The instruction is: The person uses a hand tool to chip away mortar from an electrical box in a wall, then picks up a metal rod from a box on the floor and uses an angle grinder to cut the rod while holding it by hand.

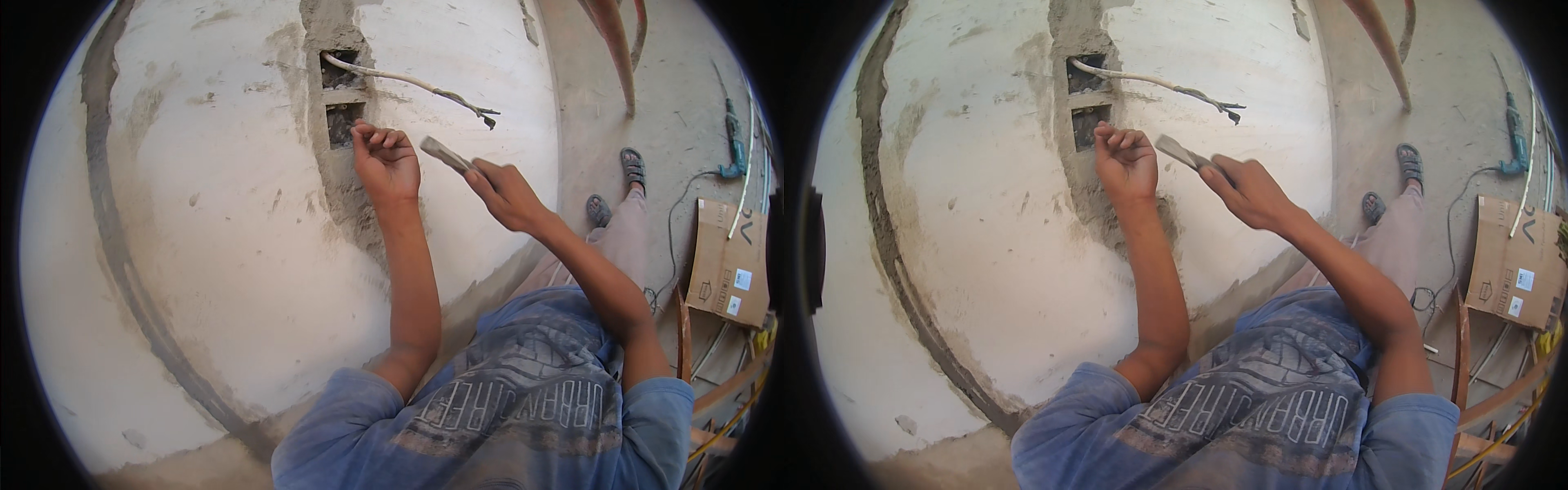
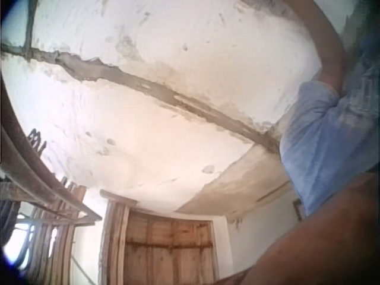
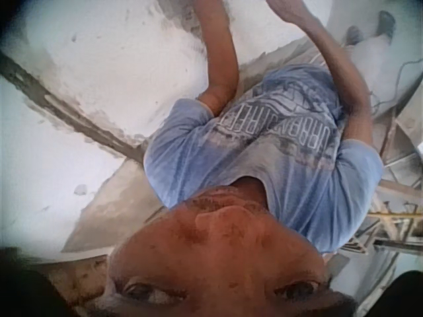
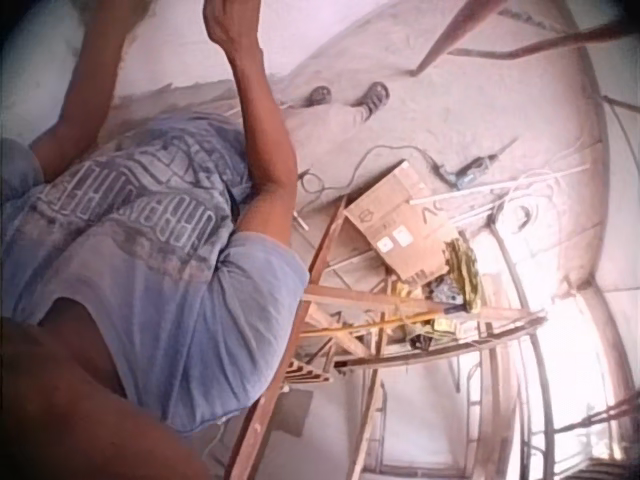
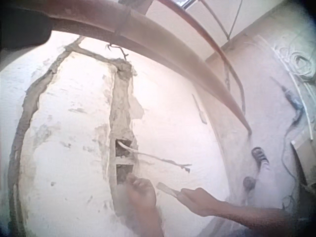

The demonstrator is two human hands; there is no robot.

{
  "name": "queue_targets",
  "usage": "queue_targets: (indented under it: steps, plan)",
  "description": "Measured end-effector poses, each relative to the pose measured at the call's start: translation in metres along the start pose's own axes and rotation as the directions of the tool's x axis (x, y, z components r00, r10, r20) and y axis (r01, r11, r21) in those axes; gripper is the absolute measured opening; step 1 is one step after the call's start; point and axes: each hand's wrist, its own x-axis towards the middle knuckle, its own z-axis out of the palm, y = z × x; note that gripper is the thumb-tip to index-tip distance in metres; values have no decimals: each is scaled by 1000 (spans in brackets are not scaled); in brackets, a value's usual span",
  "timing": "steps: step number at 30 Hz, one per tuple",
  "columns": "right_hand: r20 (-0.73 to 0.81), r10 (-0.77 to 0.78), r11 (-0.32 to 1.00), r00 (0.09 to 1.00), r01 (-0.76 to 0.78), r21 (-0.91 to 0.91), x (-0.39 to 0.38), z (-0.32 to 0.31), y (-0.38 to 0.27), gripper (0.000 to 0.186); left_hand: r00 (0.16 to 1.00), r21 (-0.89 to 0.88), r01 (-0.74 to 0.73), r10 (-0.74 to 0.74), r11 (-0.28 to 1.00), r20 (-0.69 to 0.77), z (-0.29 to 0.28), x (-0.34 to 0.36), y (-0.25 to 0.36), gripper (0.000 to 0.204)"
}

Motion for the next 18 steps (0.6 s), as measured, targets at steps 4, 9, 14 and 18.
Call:
queue_targets:
  steps: [4, 9, 14, 18]
  plan:
    - [60, 104, 995, 993, -104, -4, -33, 0, 5, 34, 993, -12, 76, -76, 997, -88, 2, -9, -9, 17]
    - [18, 137, 990, 990, -138, 31, -43, -13, -4, 28, 978, 7, 73, -70, 997, -194, 8, -19, -21, 22]
    - [-4, 181, 981, 983, -181, 66, -38, -37, -20, 29, 978, -58, 32, -43, 998, -203, 18, -22, -13, 20]
    - [10, 261, 959, 965, -261, 114, -32, -49, -34, 32, 979, -142, -5, -24, 990, -204, 20, -21, -6, 19]
